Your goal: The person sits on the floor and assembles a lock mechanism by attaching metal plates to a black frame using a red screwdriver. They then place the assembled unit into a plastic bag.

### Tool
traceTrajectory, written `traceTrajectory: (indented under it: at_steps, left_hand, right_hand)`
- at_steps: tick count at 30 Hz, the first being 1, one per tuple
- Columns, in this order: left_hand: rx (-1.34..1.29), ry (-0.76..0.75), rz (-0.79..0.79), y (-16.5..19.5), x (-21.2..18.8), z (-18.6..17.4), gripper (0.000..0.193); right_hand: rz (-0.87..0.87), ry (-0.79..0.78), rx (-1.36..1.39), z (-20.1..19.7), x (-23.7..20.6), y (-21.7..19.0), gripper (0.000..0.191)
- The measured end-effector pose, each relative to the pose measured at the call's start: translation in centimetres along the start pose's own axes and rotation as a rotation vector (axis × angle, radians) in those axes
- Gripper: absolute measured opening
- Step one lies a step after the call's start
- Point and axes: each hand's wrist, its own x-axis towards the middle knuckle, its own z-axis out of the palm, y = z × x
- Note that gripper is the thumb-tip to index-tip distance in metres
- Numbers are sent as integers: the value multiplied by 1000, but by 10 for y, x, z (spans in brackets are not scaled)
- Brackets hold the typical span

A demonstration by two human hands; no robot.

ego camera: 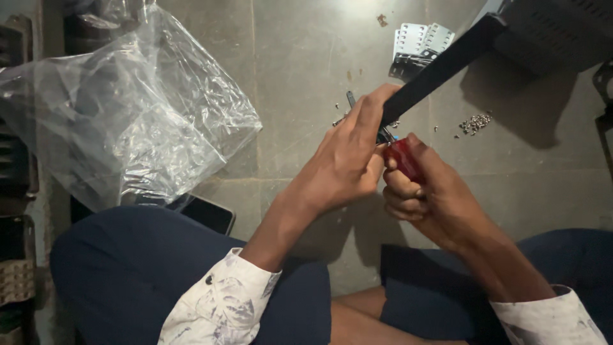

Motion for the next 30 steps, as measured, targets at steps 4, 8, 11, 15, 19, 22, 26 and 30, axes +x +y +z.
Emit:
traceTrajectory:
  at_steps: [4, 8, 11, 15, 19, 22, 26, 30]
  left_hand:
    - [82, -11, -39, 0, 1, 0, 77]
    - [22, 5, -47, 0, 2, 1, 77]
    - [27, 12, -79, 0, 2, 2, 76]
    - [42, 48, -32, 0, 1, 2, 77]
    - [15, -29, -73, -1, 1, 1, 76]
    - [30, -18, -60, -2, 2, 1, 77]
    - [37, 14, -69, -2, 3, 2, 77]
    - [20, 45, -12, -1, 3, 4, 75]
  right_hand:
    - [3, 23, -200, 5, 4, -4, 39]
    - [-497, 367, -1071, 20, -2, 0, 28]
    - [-730, 403, -1476, 26, -3, 2, 29]
    - [-683, 527, -1838, 22, 2, 5, 26]
    - [-176, 390, -793, 12, 4, 2, 36]
    - [-91, 153, -375, 9, 6, -6, 47]
    - [-71, 300, -500, 20, 3, -10, 32]
    - [-731, 446, -1560, 35, -6, -7, 21]
